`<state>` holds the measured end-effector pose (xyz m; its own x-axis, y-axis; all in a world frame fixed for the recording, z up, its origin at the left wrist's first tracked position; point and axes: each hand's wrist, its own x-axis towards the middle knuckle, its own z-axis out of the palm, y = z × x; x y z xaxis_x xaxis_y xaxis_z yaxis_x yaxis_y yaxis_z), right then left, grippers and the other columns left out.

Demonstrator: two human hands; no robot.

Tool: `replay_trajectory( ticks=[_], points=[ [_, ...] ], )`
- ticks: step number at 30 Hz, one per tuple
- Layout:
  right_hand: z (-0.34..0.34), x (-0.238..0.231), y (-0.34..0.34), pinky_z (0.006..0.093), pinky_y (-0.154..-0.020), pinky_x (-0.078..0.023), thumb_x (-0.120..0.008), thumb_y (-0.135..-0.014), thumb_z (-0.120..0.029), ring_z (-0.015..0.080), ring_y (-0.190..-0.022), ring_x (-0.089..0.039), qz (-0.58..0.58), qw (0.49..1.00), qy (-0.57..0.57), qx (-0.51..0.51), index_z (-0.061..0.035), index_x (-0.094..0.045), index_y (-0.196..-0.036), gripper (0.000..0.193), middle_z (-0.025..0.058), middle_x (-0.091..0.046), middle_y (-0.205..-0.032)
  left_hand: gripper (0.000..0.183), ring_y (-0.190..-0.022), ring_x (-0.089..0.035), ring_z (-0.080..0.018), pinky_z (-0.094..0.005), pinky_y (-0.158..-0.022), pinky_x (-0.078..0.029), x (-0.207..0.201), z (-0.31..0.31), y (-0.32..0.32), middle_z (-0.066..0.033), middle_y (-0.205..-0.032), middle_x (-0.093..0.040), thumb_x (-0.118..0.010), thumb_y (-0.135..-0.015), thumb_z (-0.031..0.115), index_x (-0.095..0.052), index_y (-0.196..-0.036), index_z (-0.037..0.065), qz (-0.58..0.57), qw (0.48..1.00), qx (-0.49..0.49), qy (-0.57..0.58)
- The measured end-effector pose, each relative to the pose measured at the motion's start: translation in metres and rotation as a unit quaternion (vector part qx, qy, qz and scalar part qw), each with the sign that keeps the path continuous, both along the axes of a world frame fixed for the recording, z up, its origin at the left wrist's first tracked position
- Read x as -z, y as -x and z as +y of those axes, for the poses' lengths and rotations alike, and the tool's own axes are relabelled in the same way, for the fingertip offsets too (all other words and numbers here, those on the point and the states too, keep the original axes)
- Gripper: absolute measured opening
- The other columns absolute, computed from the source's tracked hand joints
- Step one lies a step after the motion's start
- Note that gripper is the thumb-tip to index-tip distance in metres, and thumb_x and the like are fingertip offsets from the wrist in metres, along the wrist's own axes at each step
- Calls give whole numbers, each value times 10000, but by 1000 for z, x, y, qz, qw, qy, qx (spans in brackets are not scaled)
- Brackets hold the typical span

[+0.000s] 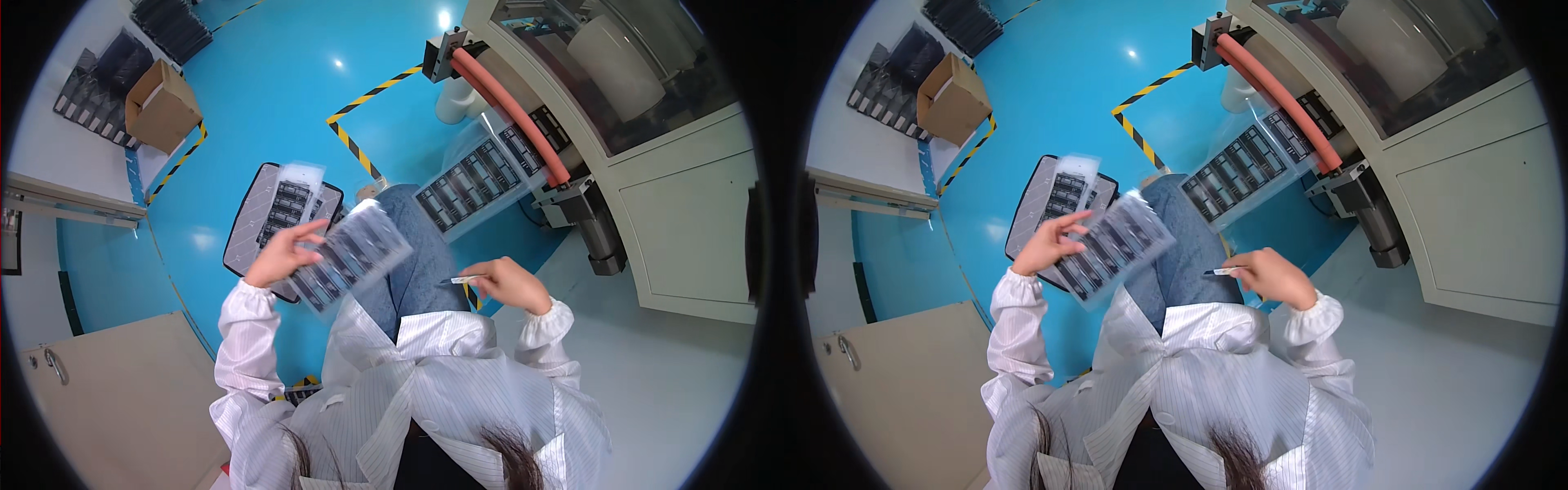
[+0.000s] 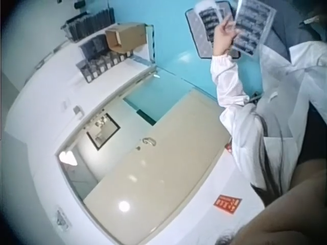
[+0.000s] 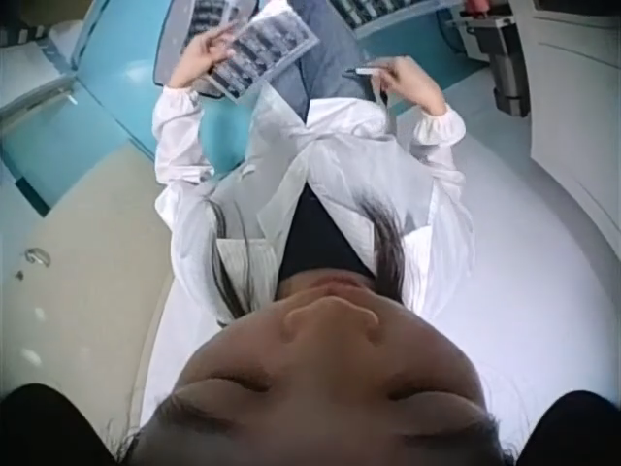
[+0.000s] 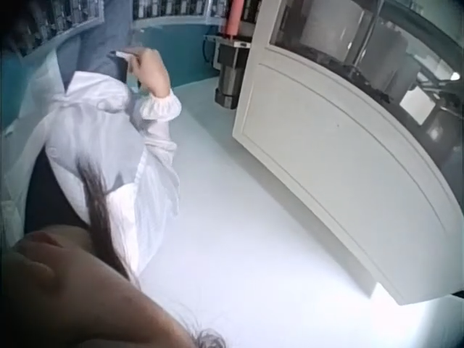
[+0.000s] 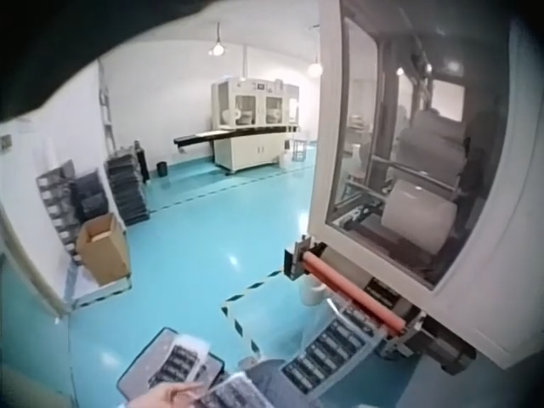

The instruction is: The person is inspecting and organizing strips of electronic components into a storage tray at a workstation.

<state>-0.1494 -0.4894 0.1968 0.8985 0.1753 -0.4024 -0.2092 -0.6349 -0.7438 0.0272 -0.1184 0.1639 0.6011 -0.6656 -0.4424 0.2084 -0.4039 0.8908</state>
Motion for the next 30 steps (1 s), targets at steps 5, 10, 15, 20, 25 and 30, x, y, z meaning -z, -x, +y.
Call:
replay_trajectory(
  ticks=[5,10,15,20,25,30],
  points=[
    [-46,53,9,291,-811,-475,-634,-895,-194,169,-1012,-591,-48,969,-165,179,26,-692,-969,239,139,-621,-1180,617,-869,-597,-113,-236,-794,-494,80,61,-45,-50,-1046,-597,-622,-777,-99,-511,-1349,106,-3,980,-199,5],
    [-15,44,-15,288,-908,-448,-652,-875,-182,169,-1016,-587,-96,918,-325,206,33,-689,-958,233,144,-598,-1206,610,-1084,-584,-261,-346,-930,-461,167,132,-50,-192,-1262,-554,-689,-793,56,-478,-1365,80,-219,933,-156,-239],
    [-14,22,-5,271,-869,-462,-636,-884,-122,134,-947,-584,-102,911,-334,217,32,-681,-952,175,119,-633,-1137,520,-1151,-551,-208,-331,-964,-429,90,-19,-45,-139,-1237,-592,-567,-946,233,-402,-1416,84,-123,989,-87,1],
    [-7,5,-8,274,-855,-470,-623,-880,-94,125,-913,-596,-59,908,-369,188,32,-683,-949,155,131,-630,-1142,468,-948,-608,-122,-269,-882,-476,10,-122,-30,-76,-1060,-654,-449,-1006,267,-367,-1446,134,32,987,55,148],
    [-2,-9,-10,241,-765,-493,-636,-878,-102,113,-792,-609,-30,930,-320,179,48,-677,-946,170,119,-672,-988,511,-864,-599,-78,-250,-824,-502,5,-155,-37,-65,-1105,-639,-546,-951,159,-388,-1436,134,133,959,125,219],
    [-9,-19,-33,228,-668,-490,-642,-865,-51,116,-687,-597,-145,951,-177,206,42,-668,-1005,170,65,-666,-808,628,-903,-616,-86,-226,-816,-513,7,-148,-24,-109,-1236,-576,-618,-847,-4,-404,-1423,122,73,971,74,217]
  ],
)
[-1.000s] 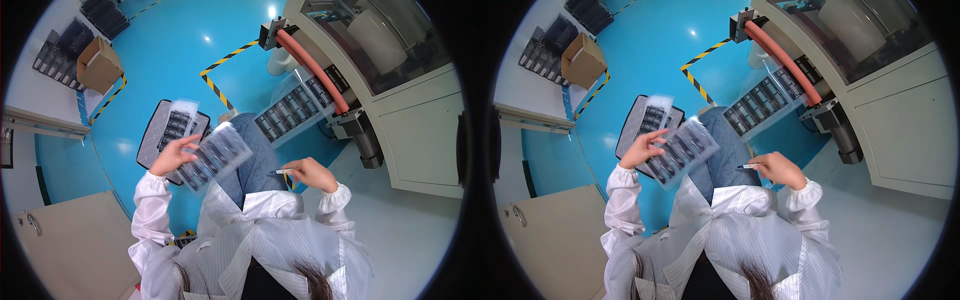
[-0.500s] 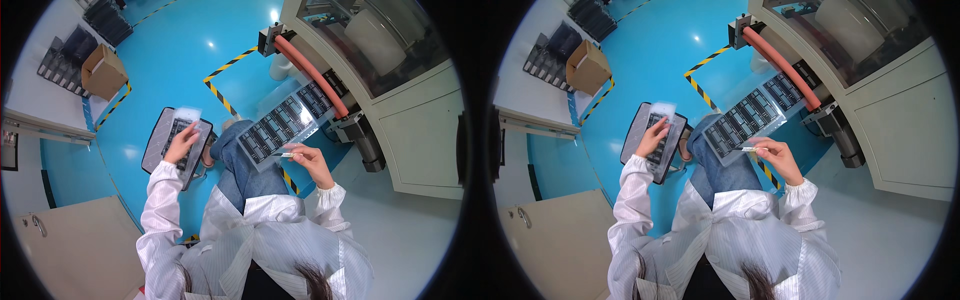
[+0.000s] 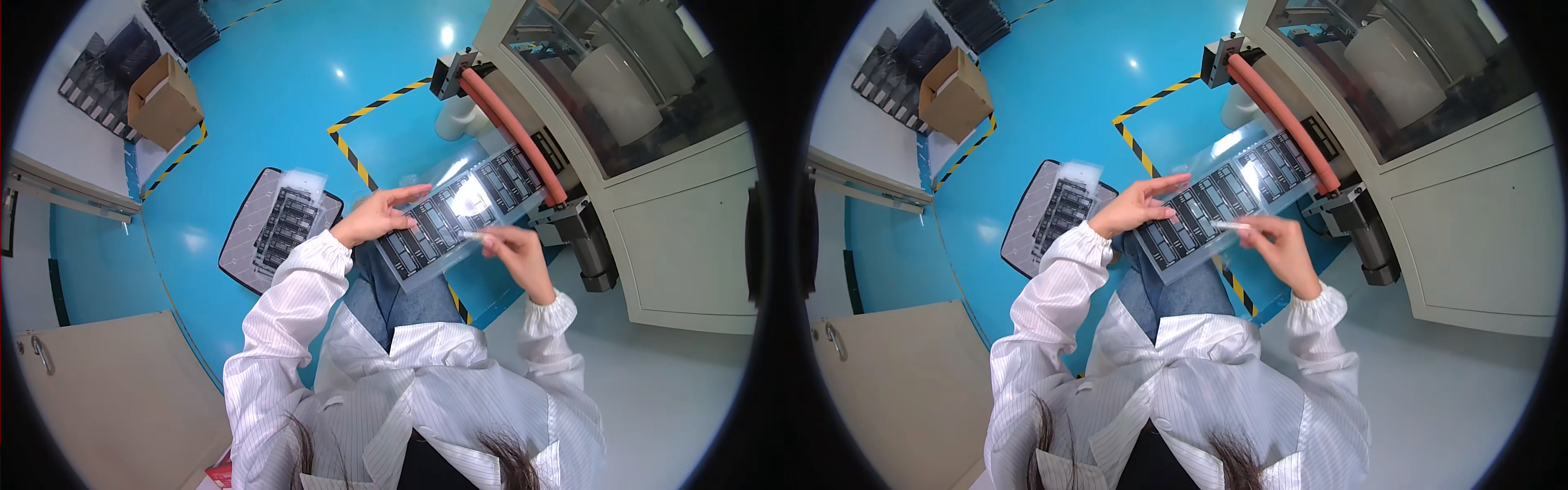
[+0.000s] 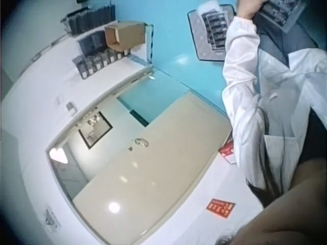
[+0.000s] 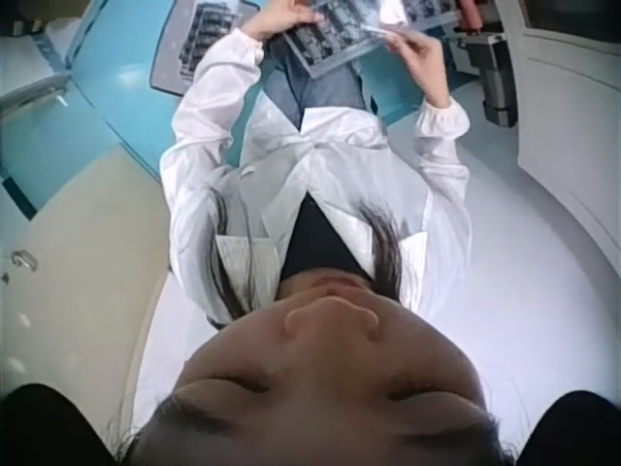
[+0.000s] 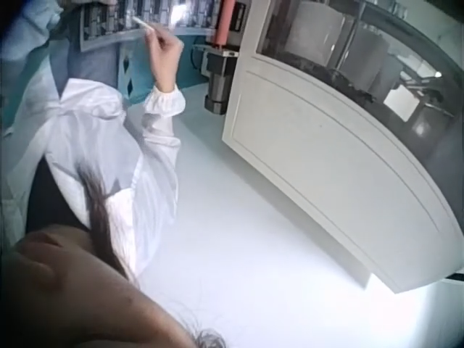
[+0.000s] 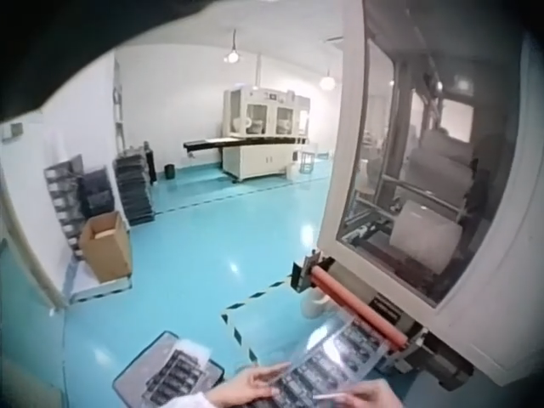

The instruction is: The person is inspecting and organizing strips of electronic components into a storage tray at a workstation.

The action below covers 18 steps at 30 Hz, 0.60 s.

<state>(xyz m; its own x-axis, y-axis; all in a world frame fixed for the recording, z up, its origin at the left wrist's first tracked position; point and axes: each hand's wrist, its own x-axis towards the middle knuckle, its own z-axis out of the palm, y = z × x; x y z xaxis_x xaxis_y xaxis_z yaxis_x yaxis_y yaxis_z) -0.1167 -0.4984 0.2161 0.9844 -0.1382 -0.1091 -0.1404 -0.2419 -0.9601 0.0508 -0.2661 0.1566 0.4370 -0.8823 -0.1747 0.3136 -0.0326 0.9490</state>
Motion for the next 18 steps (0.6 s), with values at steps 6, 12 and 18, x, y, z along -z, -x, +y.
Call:
replay_trajectory(
  ticks=[6,12,18],
  points=[
    [24,-13,-59,302,-632,-472,-676,-779,6,230,-725,-573,-222,902,357,-95,-64,-688,-1005,238,82,-571,-751,766,-956,-591,-57,-228,-848,-513,-7,16,11,-79,-1543,-223,-638,-781,-85,-322,-1456,86,-31,997,-53,38],
    [39,-6,-81,333,-684,-507,-628,-697,18,230,-799,-588,-281,818,467,-183,-40,-667,-988,299,72,-578,-808,779,-932,-592,-54,-227,-843,-513,-8,27,17,-73,-1539,-237,-635,-782,-85,-301,-1464,88,-26,996,-69,49],
    [2,-8,-87,353,-678,-483,-606,-641,55,251,-774,-548,-296,750,577,-129,-17,-677,-953,328,88,-539,-763,797,-895,-621,-85,-231,-817,-510,-14,41,21,-93,-1536,-243,-636,-787,-81,-270,-1475,90,-41,996,-78,2]
  ],
)
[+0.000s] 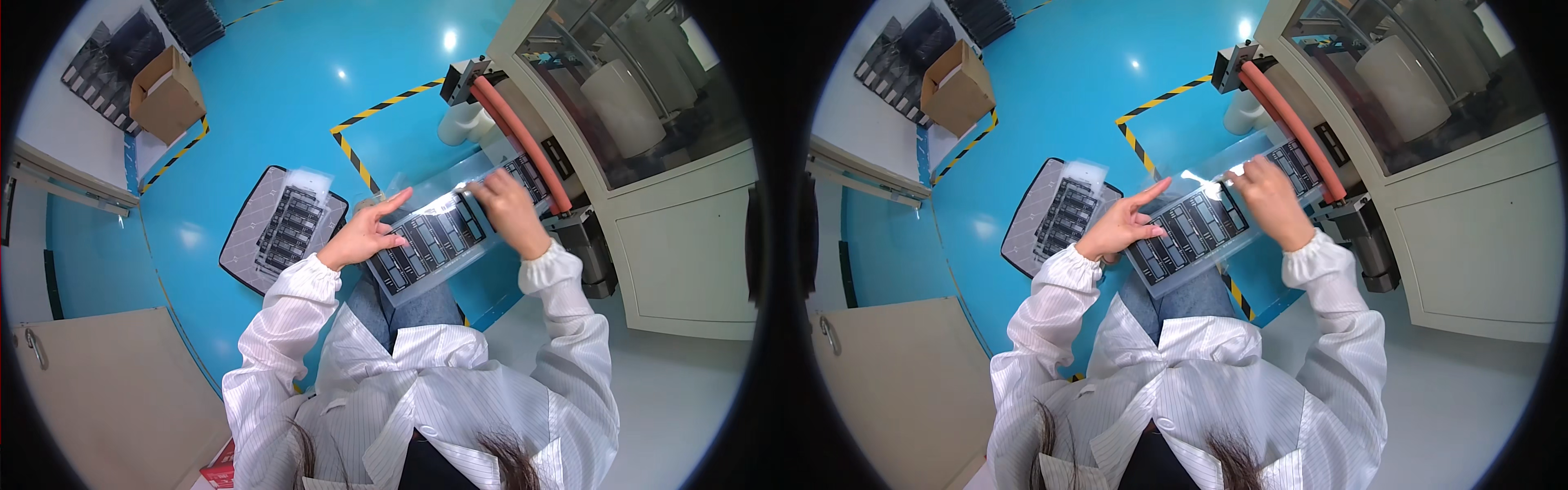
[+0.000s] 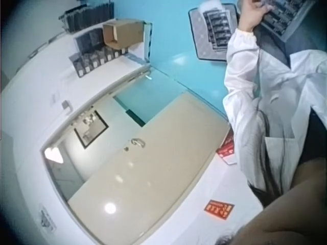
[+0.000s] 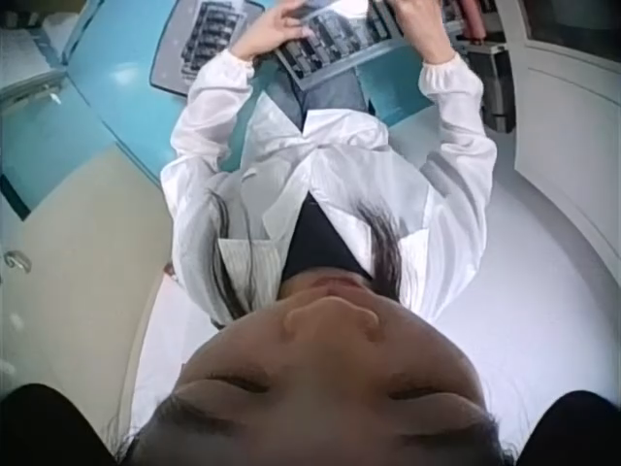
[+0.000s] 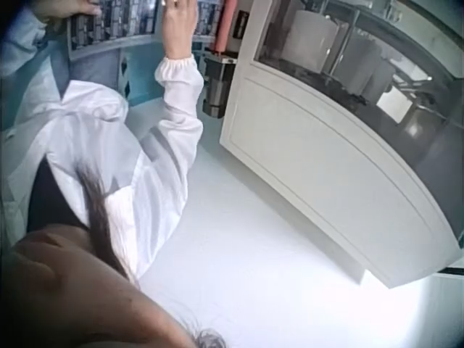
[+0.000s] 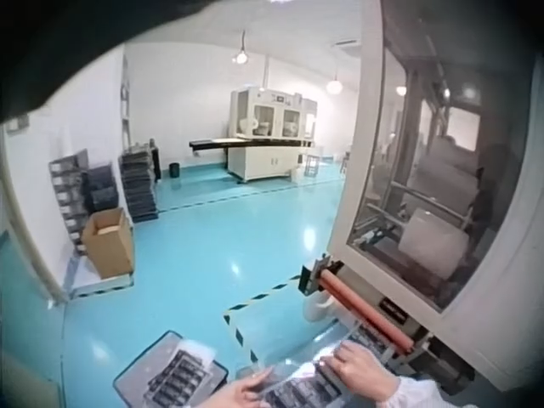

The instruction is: The person is inspecting and organizing strips of electronic components into a storage tray at a workstation.

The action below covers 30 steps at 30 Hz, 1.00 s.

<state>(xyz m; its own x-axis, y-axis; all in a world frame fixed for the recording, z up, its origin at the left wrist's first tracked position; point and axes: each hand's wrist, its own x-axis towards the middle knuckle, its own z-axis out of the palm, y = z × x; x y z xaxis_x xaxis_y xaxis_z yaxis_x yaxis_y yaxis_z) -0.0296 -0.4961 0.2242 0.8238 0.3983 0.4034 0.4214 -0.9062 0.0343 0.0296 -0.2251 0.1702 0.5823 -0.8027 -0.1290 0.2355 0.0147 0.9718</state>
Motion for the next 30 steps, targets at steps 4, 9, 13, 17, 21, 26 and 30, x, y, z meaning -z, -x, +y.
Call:
replay_trajectory(
  ticks=[4,9,13,17,21,26,30],
  points=[
    [-40,-17,4,367,-687,-474,-601,-682,74,280,-778,-556,-20,994,22,107,-9,-678,-990,328,117,-551,-745,806,-877,-633,-92,-226,-797,-508,-3,10,-1,-124,-1538,-226,-629,-796,-76,-248,-1484,98,8,1000,21,-1],
    [-21,-3,33,326,-576,-468,-596,-845,15,230,-602,-594,59,961,-193,188,3,-651,-1082,244,166,-612,-734,783,-932,-613,-112,-247,-814,-495,-17,18,-2,-148,-1272,-534,-636,-807,-53,-268,-1481,104,59,995,41,-70],
    [25,11,50,255,-525,-446,-561,-880,12,96,-575,-563,163,892,-386,171,-7,-623,-1167,294,156,-665,-792,737,-930,-588,-101,-261,-832,-484,-16,25,-6,-106,-1090,-659,-649,-809,-32,-328,-1460,100,44,991,71,-106],
    [36,31,49,261,-505,-428,-573,-890,-28,123,-541,-548,150,908,-351,171,-12,-633,-1158,274,145,-632,-730,698,-833,-618,-58,-201,-754,-513,-10,31,-6,-100,-1081,-654,-639,-809,-51,-350,-1436,45,27,991,77,-101],
    [48,41,44,295,-512,-428,-574,-882,-31,174,-518,-537,131,912,-360,149,-18,-638,-1151,276,152,-587,-669,615,-843,-609,-57,-198,-762,-512,-15,34,-4,-85,-1045,-662,-637,-814,-53,-407,-1383,-23,27,991,71,-114],
    [53,40,47,378,-555,-444,-588,-832,-22,288,-554,-538,137,938,-283,148,-30,-651,-1116,291,165,-545,-625,593,-838,-616,-63,-203,-740,-517,-13,39,-1,-91,-1043,-661,-632,-816,-51,-417,-1369,-42,13,989,74,-130],
    [48,23,81,410,-585,-465,-591,-800,-16,310,-599,-579,210,945,-200,153,-34,-661,-1078,287,170,-572,-645,598,-824,-597,-59,-205,-738,-499,-17,44,5,-64,-1024,-666,-650,-798,-44,-444,-1359,-26,27,985,62,-157]
  ],
)
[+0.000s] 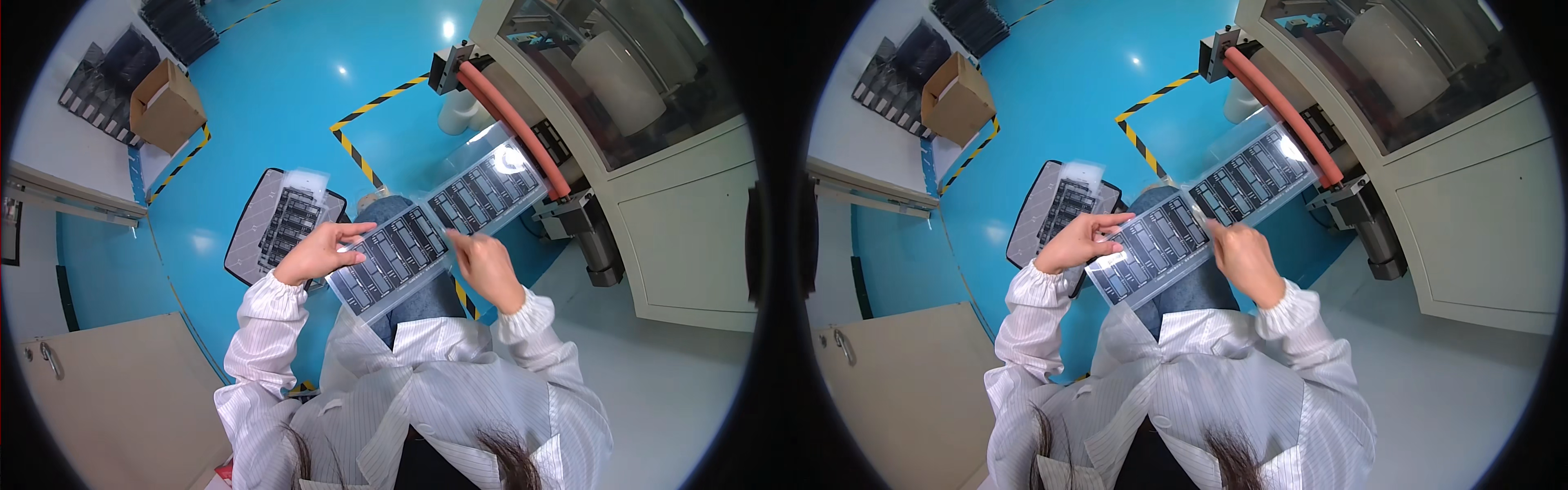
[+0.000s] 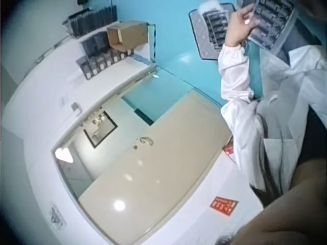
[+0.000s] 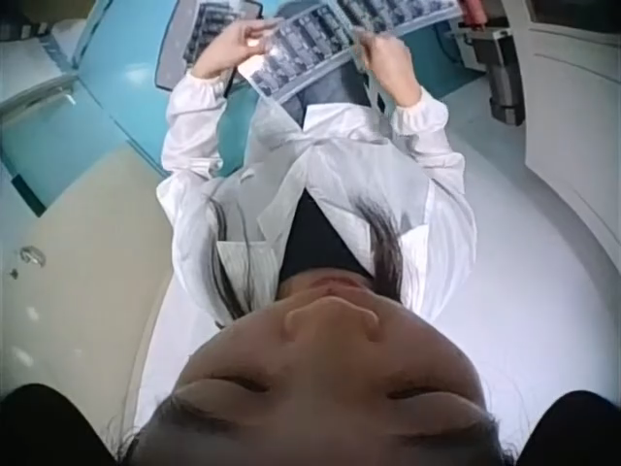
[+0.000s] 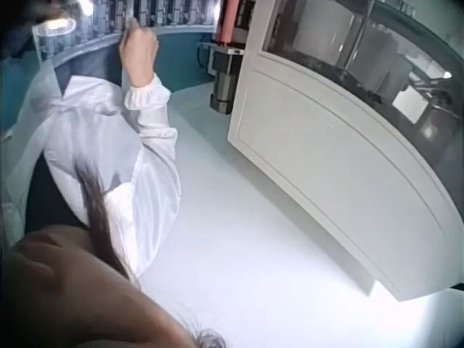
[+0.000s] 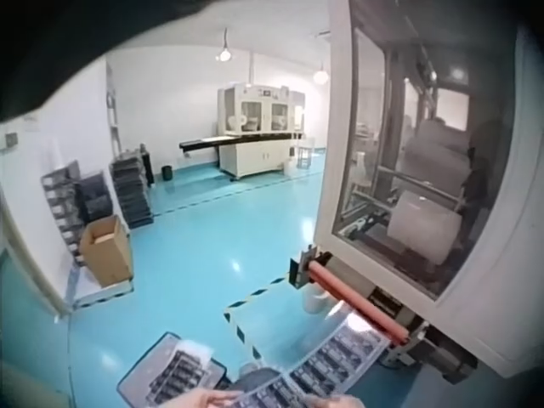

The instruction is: The person is inspecting and organizing strips of electronic components into a storage tray at a workstation.

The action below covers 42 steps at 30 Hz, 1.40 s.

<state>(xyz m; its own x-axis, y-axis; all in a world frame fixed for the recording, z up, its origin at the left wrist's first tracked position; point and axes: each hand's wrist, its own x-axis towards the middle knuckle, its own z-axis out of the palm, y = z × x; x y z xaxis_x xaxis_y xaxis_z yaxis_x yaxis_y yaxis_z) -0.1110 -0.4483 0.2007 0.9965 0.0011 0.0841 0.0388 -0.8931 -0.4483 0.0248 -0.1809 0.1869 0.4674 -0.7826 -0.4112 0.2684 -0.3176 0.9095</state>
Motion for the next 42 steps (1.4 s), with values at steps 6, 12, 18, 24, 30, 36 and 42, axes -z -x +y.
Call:
replay_trajectory(
  ticks=[6,12,18,24,30,36,42],
  points=[
    [-67,0,37,326,-607,-485,-608,-855,-119,227,-626,-622,248,942,-225,-1,-8,-690,-953,170,150,-659,-710,577,-908,-601,-95,-219,-802,-505,34,27,-13,-52,-1145,-617,-652,-806,-29,-478,-1353,29,-74,992,-98,-21],
    [-115,54,44,252,-748,-471,-662,-874,-175,193,-1036,-578,111,933,-313,139,9,-684,-944,198,104,-656,-1041,552,-1042,-600,-187,-282,-904,-466,111,109,-58,-115,-1263,-575,-608,-843,-21,-469,-1371,66,-94,940,-317,-80],
    [-95,61,26,276,-837,-461,-669,-869,-169,254,-1291,-442,49,938,-298,172,-9,-697,-938,176,159,-602,-1194,647,-1073,-578,-257,-334,-927,-447,203,175,-53,-171,-1209,-588,-682,-795,41,-444,-1394,101,-317,837,-282,-345],
    [-77,45,21,248,-698,-484,-624,-891,-120,131,-791,-602,48,866,-490,87,43,-673,-952,181,111,-619,-1073,666,-1104,-572,-275,-368,-951,-447,173,83,-46,-199,-1249,-558,-686,-845,194,-377,-1430,116,-318,904,-261,-118],
    [-60,4,26,261,-675,-492,-641,-877,-140,148,-784,-615,78,832,-544,73,42,-674,-942,197,117,-627,-1022,515,-978,-621,-163,-285,-878,-498,65,-39,-20,-108,-1080,-647,-500,-985,213,-323,-1464,144,68,983,-117,127],
    [-55,-12,24,257,-640,-492,-622,-895,-127,129,-701,-608,134,850,-505,63,28,-674,-943,170,60,-635,-793,539,-891,-605,-58,-205,-830,-488,49,-89,-29,-48,-1138,-620,-530,-937,70,-356,-1446,100,118,965,-42,229],
    [-44,-27,-11,253,-601,-457,-634,-869,-53,133,-657,-575,14,957,-284,51,-6,-673,-992,137,54,-603,-723,652,-770,-503,-12,-183,-763,-488,47,-77,-22,-80,-1381,-443,-604,-834,-41,-385,-1433,97,-2,984,-21,176]
  ],
)
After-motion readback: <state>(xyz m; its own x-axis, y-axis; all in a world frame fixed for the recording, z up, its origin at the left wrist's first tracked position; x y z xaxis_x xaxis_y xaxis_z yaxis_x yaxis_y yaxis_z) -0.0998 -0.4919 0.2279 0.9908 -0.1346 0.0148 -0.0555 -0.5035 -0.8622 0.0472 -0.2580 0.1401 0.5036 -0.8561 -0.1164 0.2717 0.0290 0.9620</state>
